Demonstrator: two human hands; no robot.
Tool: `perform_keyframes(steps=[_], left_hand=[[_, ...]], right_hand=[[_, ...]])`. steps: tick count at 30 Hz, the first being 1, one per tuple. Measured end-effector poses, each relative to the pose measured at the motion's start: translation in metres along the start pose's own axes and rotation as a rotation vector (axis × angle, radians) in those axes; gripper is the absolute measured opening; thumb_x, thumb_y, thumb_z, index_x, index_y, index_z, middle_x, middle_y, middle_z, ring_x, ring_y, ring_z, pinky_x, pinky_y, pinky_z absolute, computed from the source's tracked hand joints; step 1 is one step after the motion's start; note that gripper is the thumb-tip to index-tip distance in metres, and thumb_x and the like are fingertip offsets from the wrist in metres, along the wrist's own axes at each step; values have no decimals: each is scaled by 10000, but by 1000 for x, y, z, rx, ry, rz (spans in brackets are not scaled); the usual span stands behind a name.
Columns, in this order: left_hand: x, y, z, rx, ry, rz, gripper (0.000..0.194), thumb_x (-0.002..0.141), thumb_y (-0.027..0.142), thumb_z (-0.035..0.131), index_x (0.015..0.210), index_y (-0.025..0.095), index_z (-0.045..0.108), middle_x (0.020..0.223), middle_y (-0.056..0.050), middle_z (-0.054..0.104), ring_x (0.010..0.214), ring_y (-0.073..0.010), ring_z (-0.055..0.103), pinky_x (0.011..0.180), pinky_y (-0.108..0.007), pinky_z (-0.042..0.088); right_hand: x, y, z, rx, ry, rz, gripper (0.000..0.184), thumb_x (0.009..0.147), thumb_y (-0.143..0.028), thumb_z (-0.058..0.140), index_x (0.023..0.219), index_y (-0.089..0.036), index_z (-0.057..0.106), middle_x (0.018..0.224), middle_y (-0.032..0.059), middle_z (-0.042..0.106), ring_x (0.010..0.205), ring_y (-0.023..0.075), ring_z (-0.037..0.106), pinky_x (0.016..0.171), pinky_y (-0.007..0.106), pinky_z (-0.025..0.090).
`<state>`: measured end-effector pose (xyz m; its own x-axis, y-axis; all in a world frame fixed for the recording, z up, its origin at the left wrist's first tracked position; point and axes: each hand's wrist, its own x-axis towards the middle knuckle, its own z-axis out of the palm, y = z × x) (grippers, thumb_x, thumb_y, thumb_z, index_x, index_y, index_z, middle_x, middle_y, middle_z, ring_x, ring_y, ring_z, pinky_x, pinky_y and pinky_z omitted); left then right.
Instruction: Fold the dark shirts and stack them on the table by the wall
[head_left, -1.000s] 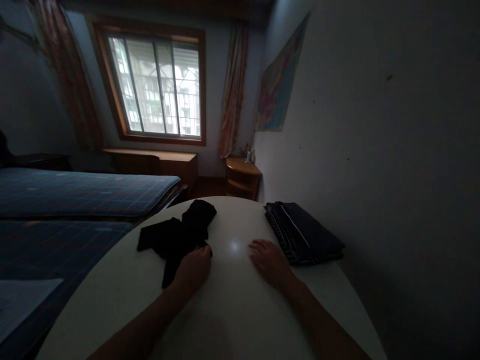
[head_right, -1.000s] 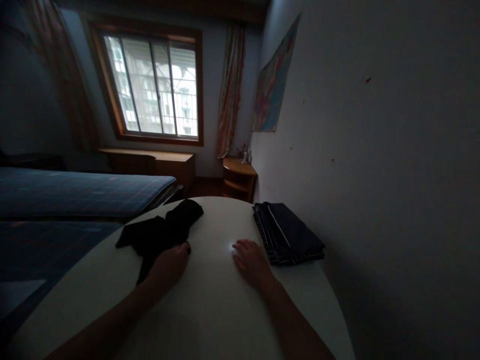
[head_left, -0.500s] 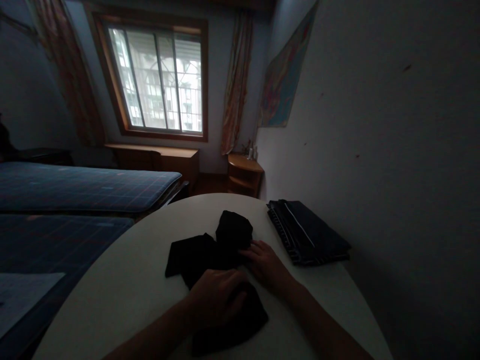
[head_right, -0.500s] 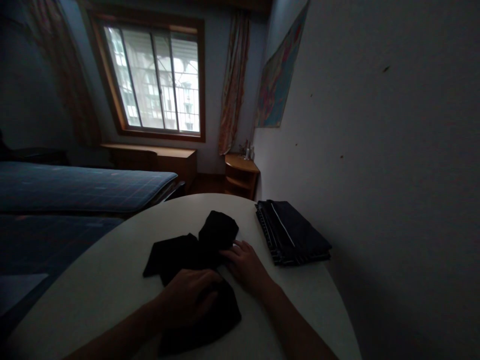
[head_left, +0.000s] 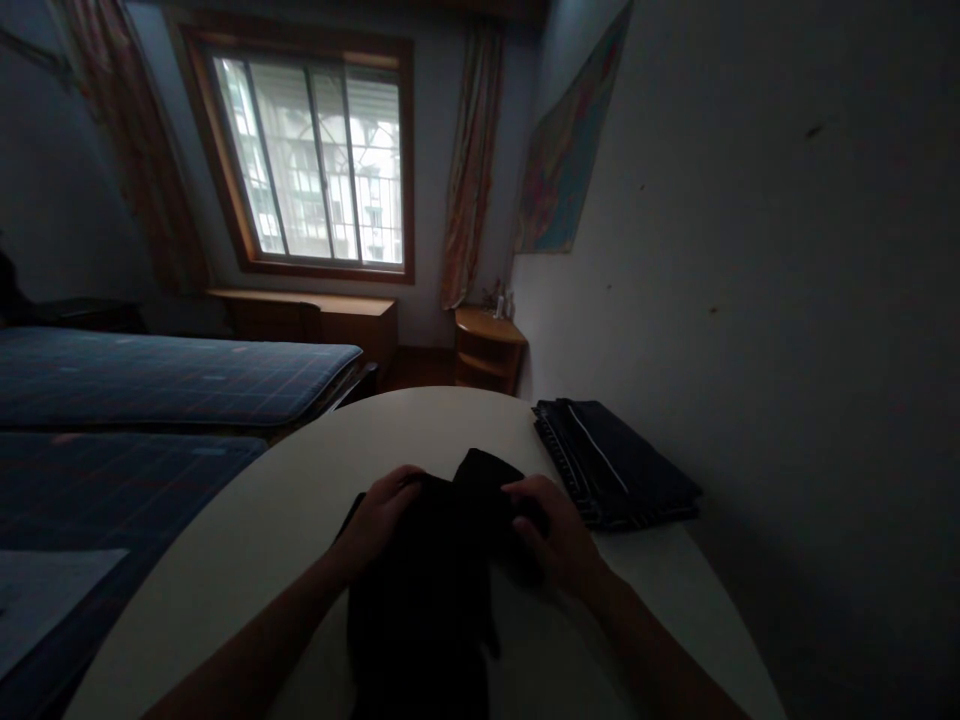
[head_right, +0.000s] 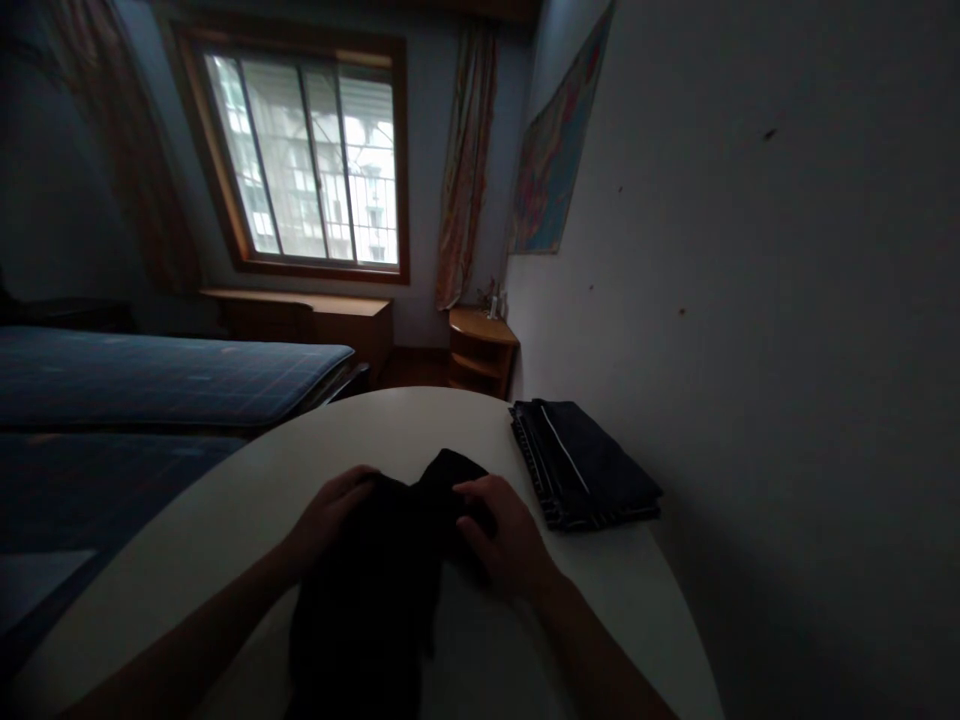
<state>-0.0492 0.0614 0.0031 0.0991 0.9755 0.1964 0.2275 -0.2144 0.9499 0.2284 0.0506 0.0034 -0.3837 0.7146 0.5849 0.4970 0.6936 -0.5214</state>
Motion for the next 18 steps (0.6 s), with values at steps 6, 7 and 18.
perform_keyframes(steps=[6,7,18], left_hand=[[10,-6,-15,-87,326,-47,381,675,490,582,876,181,676,848,-48,736,872,-279,664,851,-399,500],[10,-5,-17,-101,344,-37,393,670,489,594,898,179,673,856,-48,736,875,-274,663,845,-389,500],[18,-17,-69,-240,720,-112,362,624,353,560,930,177,639,769,9,636,620,-151,574,555,-247,453]], right_hand=[[-5,1,-1,-51,-292,97,700,791,-332,714,1429,-255,435,1353,113,576,1213,267,563,1031,429,445],[-5,3,1,-75,-287,143,618,809,-273,669,1395,-259,475,1306,102,615,1178,259,590,1011,425,457],[4,39,-14,1,169,503,292,940,-413,426,1061,-214,602,824,51,693,700,198,674,672,329,522]])
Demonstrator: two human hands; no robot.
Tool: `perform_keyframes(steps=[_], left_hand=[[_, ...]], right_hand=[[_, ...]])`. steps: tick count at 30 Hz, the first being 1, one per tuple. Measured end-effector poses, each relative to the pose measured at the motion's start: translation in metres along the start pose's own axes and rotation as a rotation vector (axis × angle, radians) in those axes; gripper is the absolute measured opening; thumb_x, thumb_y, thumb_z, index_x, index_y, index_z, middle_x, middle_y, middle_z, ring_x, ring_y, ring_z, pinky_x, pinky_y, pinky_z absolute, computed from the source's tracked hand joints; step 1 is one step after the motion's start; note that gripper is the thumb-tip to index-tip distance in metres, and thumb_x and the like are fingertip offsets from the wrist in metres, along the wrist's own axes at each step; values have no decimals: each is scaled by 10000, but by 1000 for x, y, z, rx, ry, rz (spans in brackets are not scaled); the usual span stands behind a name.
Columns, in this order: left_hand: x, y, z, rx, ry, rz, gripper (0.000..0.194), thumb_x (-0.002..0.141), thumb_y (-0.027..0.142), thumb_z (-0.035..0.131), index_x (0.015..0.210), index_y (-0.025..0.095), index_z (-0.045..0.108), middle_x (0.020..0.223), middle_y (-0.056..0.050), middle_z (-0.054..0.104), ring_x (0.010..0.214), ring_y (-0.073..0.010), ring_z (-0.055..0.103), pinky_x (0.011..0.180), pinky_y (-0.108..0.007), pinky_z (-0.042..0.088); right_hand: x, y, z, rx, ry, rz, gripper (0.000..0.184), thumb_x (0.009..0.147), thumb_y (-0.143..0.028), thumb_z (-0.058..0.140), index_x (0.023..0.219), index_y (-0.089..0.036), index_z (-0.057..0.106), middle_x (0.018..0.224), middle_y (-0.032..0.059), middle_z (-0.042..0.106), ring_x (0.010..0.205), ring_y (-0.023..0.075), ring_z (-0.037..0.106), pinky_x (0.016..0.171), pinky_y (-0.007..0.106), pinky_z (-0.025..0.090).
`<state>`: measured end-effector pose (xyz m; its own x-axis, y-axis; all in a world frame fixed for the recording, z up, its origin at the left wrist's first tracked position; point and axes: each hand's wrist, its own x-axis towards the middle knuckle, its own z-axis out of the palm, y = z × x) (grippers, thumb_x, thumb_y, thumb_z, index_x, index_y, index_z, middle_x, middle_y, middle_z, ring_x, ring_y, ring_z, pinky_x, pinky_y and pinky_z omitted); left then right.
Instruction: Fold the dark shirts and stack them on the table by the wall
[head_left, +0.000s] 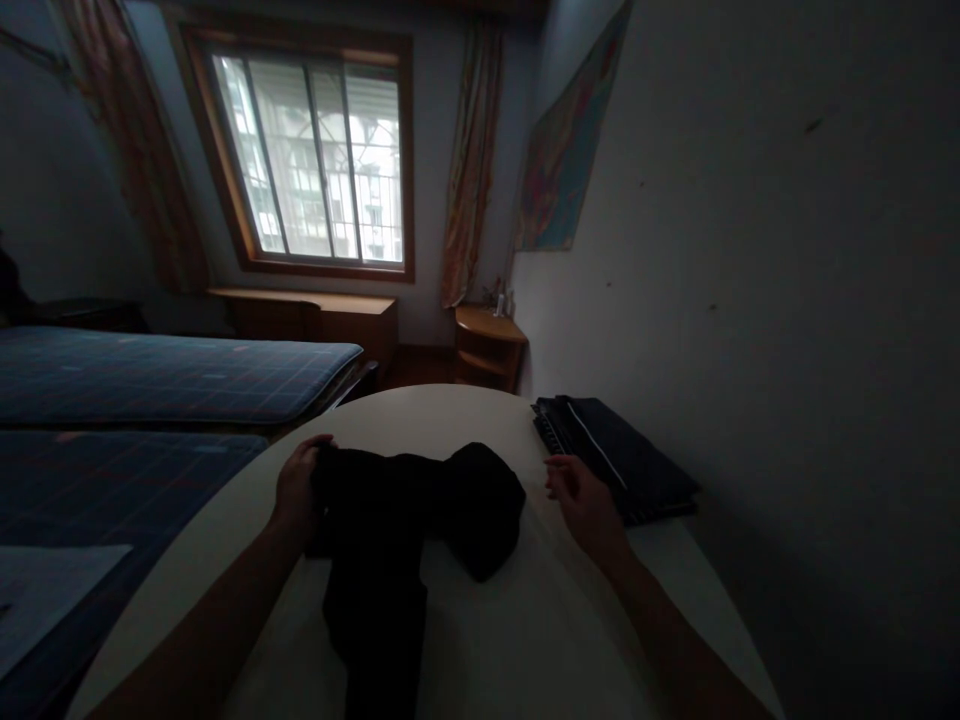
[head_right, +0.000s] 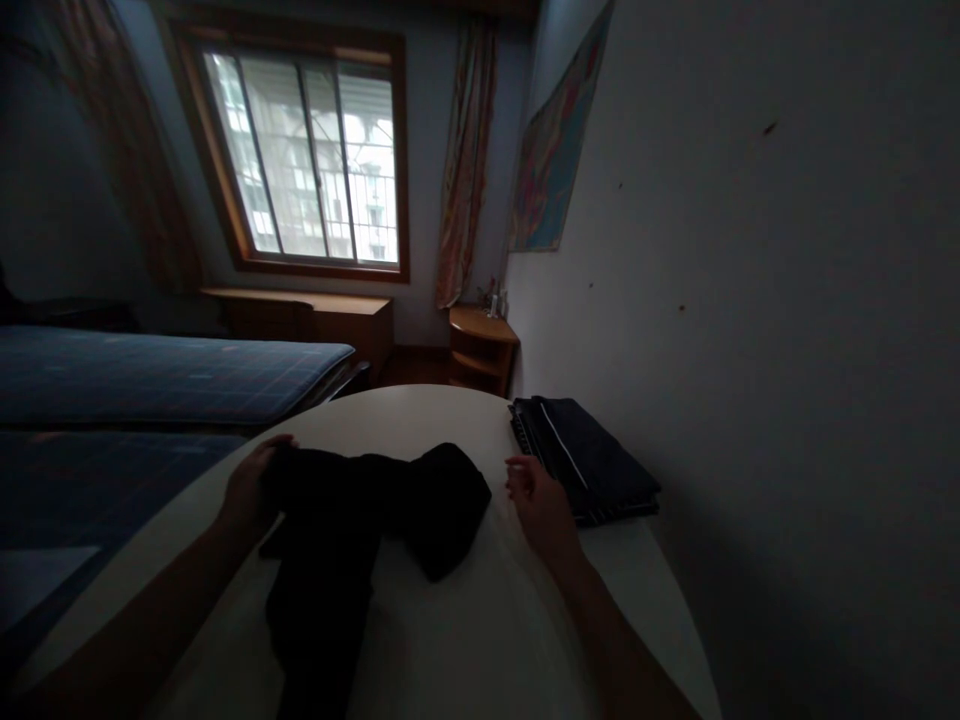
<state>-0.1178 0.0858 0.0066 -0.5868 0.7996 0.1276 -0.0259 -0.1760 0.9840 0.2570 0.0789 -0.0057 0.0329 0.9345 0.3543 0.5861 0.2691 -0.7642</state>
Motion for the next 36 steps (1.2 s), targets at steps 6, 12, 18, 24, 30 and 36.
perform_keyframes(steps=[6,12,18,24,30,36], left_hand=[[8,-2,-7,176,170,216,281,626,196,490,879,187,613,871,-25,640,834,-209,622,782,-342,503],[-35,14,5,560,-407,956,183,863,213,516,1018,212,613,1067,-61,666,1002,-210,637,937,-364,488],[-65,-7,22,936,-931,908,786,755,299,730,1463,297,390,1511,-92,430,1327,-322,453,1075,-500,402],[-68,0,24,805,-1142,652,342,884,157,507,1204,221,607,1113,-64,690,1004,-221,657,893,-354,502],[-69,16,25,457,-1047,256,254,891,348,561,1085,210,648,1018,-43,725,924,-226,679,834,-338,526],[-47,3,31,180,-583,-8,487,734,524,676,1052,157,640,1007,-96,738,955,-297,688,851,-405,534]], right_hand=[[-14,-17,-10,-106,-383,-347,443,824,-483,684,1186,-237,617,1115,88,677,1029,229,639,926,398,499],[-25,-17,14,-332,-539,-467,321,831,-291,695,1145,-228,673,1351,112,590,1363,298,423,1114,487,356],[-21,-23,13,-240,-545,-358,139,938,-270,536,942,-210,662,1018,59,700,1162,259,576,1090,506,325],[-21,-38,1,273,-375,2,415,924,-606,472,1064,-220,533,610,-75,475,537,113,457,499,221,343],[-11,-30,-4,505,-200,167,621,815,-702,580,1212,-228,528,652,-58,549,573,130,533,521,231,398],[-10,-13,2,541,-365,9,762,757,-702,664,1340,-255,462,1360,149,555,1149,274,601,939,438,491]])
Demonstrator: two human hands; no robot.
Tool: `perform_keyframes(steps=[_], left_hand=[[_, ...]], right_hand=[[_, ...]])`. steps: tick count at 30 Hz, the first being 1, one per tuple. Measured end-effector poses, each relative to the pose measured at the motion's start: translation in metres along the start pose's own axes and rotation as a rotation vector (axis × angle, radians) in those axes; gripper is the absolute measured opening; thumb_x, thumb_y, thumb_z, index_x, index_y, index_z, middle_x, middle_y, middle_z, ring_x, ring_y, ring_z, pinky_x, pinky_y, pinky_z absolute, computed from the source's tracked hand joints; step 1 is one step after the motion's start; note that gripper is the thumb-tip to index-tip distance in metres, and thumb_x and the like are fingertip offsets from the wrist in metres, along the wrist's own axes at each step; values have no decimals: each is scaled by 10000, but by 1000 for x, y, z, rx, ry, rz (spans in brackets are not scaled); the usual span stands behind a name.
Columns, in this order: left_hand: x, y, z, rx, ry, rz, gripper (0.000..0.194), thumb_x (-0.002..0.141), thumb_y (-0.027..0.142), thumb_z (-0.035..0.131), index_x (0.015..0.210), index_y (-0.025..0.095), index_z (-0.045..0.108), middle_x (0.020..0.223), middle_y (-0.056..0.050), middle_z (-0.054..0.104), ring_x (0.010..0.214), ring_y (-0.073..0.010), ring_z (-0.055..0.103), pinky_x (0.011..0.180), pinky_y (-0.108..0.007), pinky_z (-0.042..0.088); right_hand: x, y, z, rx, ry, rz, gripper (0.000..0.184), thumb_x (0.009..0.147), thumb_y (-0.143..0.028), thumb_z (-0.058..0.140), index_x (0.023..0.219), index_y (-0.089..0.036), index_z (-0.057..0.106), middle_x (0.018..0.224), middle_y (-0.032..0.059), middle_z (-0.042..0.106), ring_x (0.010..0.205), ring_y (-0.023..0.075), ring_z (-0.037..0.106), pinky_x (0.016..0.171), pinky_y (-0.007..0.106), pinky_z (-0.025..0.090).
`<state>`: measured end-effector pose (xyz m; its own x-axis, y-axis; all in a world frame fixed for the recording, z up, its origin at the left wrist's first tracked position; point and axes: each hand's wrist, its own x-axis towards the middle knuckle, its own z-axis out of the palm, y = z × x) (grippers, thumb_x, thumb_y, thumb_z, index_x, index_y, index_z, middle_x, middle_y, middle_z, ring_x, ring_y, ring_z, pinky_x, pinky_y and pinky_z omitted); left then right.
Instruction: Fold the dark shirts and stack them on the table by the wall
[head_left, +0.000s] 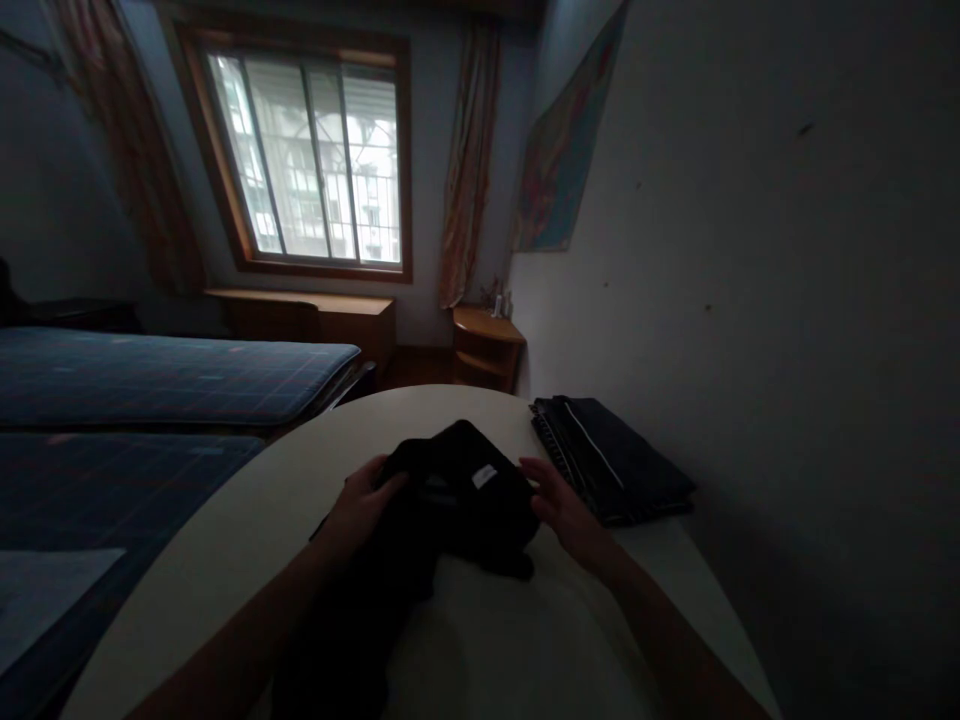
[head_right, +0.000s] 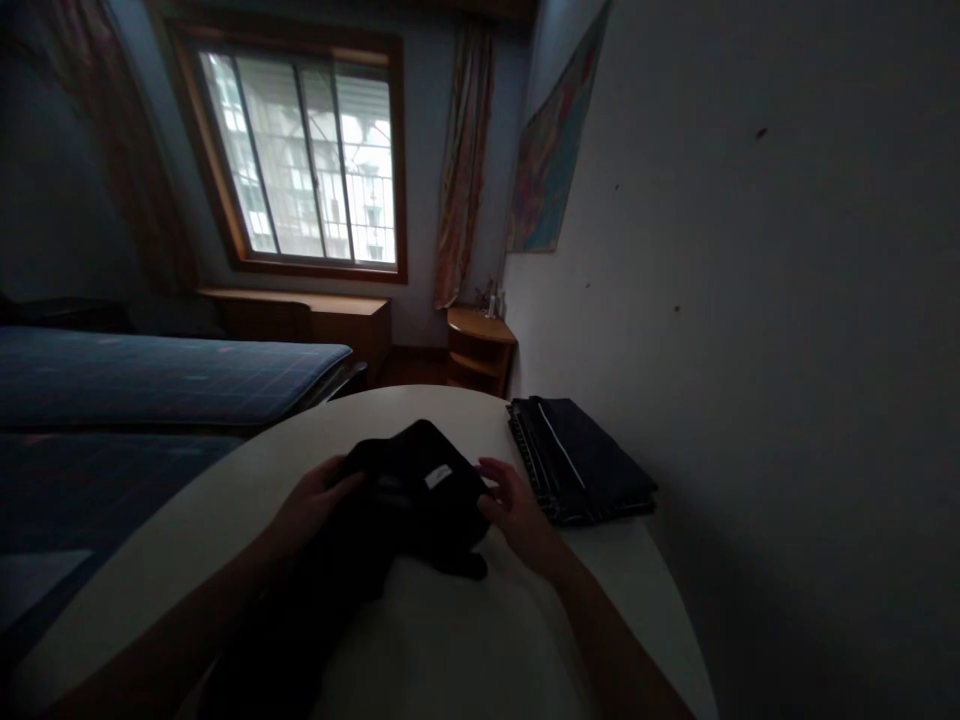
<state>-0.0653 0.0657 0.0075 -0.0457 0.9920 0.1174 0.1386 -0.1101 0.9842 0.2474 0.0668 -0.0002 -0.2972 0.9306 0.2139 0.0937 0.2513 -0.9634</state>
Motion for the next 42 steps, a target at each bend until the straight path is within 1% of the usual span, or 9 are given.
perform_keyframes(steps=[4,7,15,20,23,28,33,38,42], left_hand=[[7,-5,-8,13,206,-38,727,648,517,719,1244,136,551,1107,-144,698,929,-292,700,785,-390,554],[5,-2,-11,23,122,-21,887,642,462,741,1423,194,418,1202,-136,665,890,-264,715,729,-363,571],[-5,11,-9,258,-175,200,352,834,435,601,1088,221,717,1098,-65,725,1006,-259,676,907,-390,521],[-11,13,-7,296,-359,270,255,835,356,612,1028,250,742,1143,-34,705,1034,-230,656,950,-372,500],[-7,14,-11,261,-215,245,263,825,385,598,985,236,744,1086,-39,722,1003,-240,661,937,-387,514],[19,-6,-39,285,314,208,432,837,356,540,1230,205,642,1229,-87,665,1130,-276,613,1028,-465,462],[36,-38,-52,390,407,116,712,744,300,651,1412,149,458,1493,-198,362,1145,-302,599,919,-451,539],[14,-21,-34,640,168,368,590,861,473,583,1392,237,478,1387,-124,463,1069,-259,619,957,-448,511],[-8,-6,-17,879,-56,296,694,824,476,642,1445,253,428,1345,-123,538,1120,-299,608,947,-439,492]], right_hand=[[-8,2,8,-214,-142,47,912,753,-558,753,1487,-277,291,1468,156,469,1313,282,488,1092,522,360],[-12,6,18,-366,-141,78,858,814,-505,700,1511,-263,264,1404,136,540,1271,264,528,1099,517,355],[-7,27,43,-942,-35,-117,553,887,-334,623,1419,-262,491,1429,123,522,1334,286,443,1116,497,326],[0,21,49,-1069,-14,-70,174,904,-267,597,1041,-232,697,1083,89,684,1055,248,584,925,387,432],[3,15,42,-1062,33,-52,113,912,-259,566,939,-232,672,940,57,703,967,236,604,852,355,418],[4,4,12,-916,288,104,243,980,-282,384,1096,-196,580,926,79,708,815,206,663,717,302,432],[4,8,-2,-901,359,109,297,958,-247,343,1147,-183,563,1007,105,703,897,230,686,780,350,490],[-6,5,24,-953,32,-326,617,769,-53,425,1355,-229,507,1503,87,428,1367,217,406,1123,432,347],[-20,-7,51,-963,-340,-399,604,797,-205,616,1386,-291,513,1506,60,448,1405,272,338,1136,477,311]])
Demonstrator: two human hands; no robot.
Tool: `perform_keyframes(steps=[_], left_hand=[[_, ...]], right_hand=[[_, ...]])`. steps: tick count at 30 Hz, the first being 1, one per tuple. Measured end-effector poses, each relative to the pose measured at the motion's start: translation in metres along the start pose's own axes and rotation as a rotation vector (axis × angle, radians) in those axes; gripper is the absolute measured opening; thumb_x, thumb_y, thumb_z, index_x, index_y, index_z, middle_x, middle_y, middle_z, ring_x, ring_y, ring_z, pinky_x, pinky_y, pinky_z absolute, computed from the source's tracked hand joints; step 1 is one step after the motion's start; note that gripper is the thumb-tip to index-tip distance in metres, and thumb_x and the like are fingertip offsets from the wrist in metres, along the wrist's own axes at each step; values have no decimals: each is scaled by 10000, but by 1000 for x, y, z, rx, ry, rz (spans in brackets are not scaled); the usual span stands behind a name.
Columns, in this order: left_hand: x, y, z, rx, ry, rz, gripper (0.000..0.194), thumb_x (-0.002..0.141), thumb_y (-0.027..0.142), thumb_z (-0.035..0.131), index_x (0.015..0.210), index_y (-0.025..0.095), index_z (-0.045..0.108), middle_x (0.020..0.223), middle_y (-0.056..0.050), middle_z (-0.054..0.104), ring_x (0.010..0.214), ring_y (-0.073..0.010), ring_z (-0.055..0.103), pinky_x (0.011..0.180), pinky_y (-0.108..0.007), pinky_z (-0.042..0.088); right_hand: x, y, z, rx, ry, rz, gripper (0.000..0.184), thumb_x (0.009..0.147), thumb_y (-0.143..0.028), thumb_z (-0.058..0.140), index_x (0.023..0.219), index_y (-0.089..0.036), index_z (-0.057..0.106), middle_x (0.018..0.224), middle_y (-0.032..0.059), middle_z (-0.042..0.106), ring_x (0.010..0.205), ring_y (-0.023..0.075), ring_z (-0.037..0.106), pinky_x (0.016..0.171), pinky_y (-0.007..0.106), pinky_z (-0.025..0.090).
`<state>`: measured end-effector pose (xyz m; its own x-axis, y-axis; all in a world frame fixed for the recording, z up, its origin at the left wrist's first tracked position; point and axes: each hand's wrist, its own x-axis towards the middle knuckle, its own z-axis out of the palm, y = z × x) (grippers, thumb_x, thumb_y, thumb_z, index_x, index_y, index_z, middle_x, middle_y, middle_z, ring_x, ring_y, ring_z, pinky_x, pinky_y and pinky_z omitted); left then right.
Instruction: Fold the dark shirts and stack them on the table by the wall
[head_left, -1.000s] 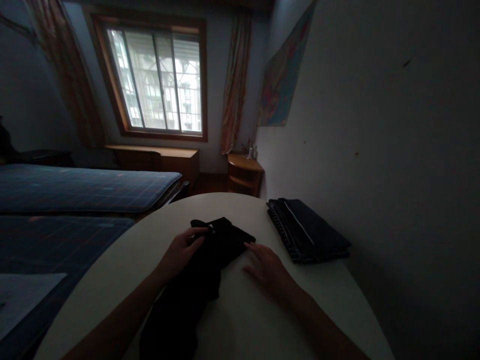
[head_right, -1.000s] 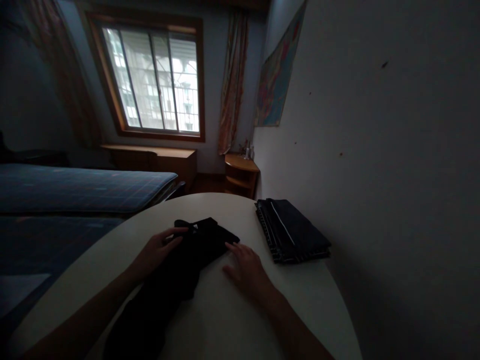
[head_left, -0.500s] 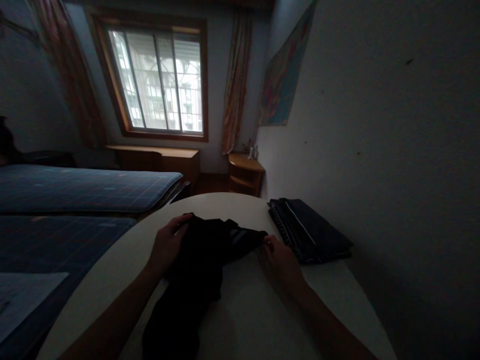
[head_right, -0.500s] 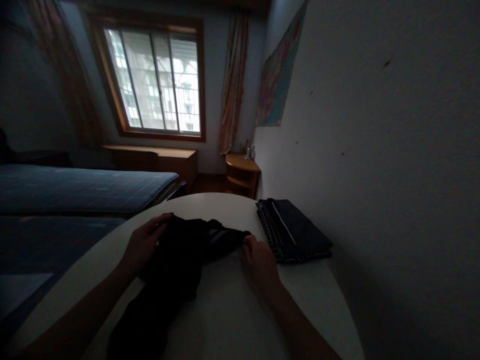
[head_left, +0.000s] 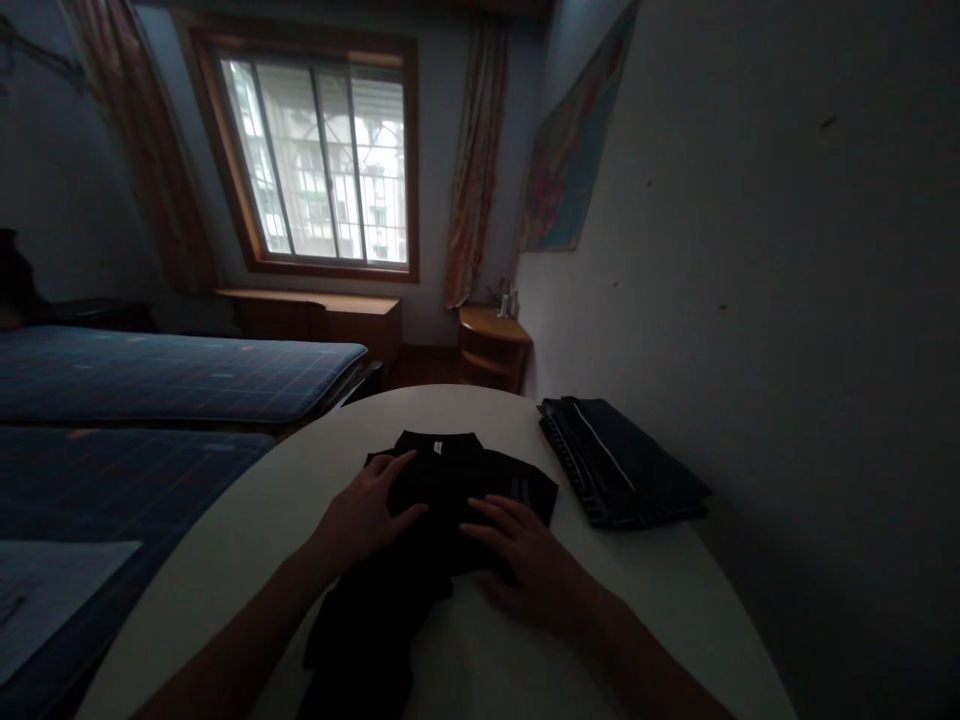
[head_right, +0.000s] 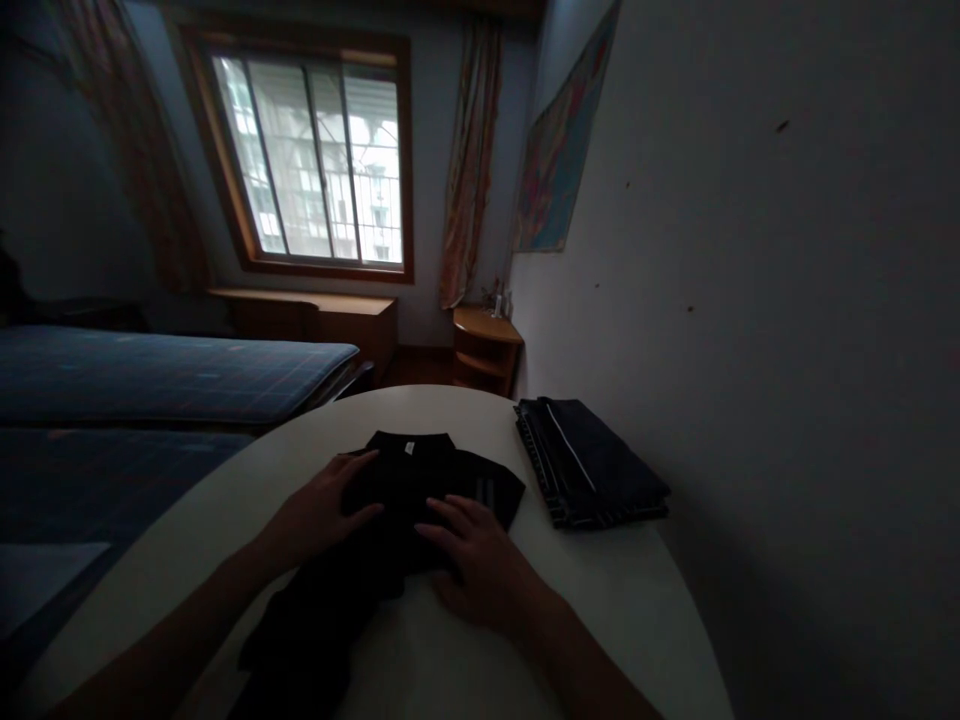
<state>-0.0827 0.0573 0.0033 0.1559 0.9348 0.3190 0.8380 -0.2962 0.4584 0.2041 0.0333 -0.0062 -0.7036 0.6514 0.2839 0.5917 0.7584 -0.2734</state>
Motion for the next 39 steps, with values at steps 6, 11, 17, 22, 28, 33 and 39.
perform_keyframes(steps=[6,11,17,22,28,33,39], left_hand=[[5,-14,6,39,-127,-56,326,852,264,550,1163,250,646,1105,-74,715,1025,-263,668,889,-381,494],[19,-64,-11,-39,212,-200,320,886,347,455,1066,206,679,1087,-88,712,990,-259,668,925,-386,490],[20,-88,-34,118,538,-295,370,847,306,443,1109,155,657,1128,-152,634,1043,-313,613,941,-452,478],[13,-38,-34,63,224,-47,271,890,361,453,1001,215,652,962,-64,673,844,-229,648,810,-342,492],[-2,-28,-16,-38,-385,197,329,737,219,606,1060,243,663,1084,-52,671,988,-235,640,865,-322,482],[6,-44,-12,119,-284,165,224,858,199,450,929,244,657,978,-47,683,889,-216,659,810,-315,477],[14,-68,-27,163,229,-187,300,908,319,376,1012,202,632,1095,-95,676,914,-243,665,814,-333,474]], right_hand=[[9,8,4,-121,-97,111,195,912,-174,567,1033,-242,704,1027,49,720,1014,226,632,935,391,455],[-3,47,-18,-210,183,360,291,925,-94,447,1064,-207,677,1064,82,698,1016,229,625,907,368,478],[-11,59,-30,-317,359,439,408,827,-10,444,1109,-184,683,1156,127,668,1163,294,545,1027,466,419],[-7,20,-32,-48,130,147,402,830,-74,531,1162,-259,664,1273,72,621,1167,236,557,1021,432,428],[-7,-12,-25,198,-221,112,328,745,-302,792,1059,-281,702,1158,38,651,1063,225,599,905,341,475],[-1,5,-20,58,-129,236,132,853,-136,596,925,-212,676,954,46,680,923,198,627,820,312,480],[-15,63,-37,-109,358,550,218,929,-258,455,1044,-200,631,1040,103,674,980,248,629,896,399,477]])
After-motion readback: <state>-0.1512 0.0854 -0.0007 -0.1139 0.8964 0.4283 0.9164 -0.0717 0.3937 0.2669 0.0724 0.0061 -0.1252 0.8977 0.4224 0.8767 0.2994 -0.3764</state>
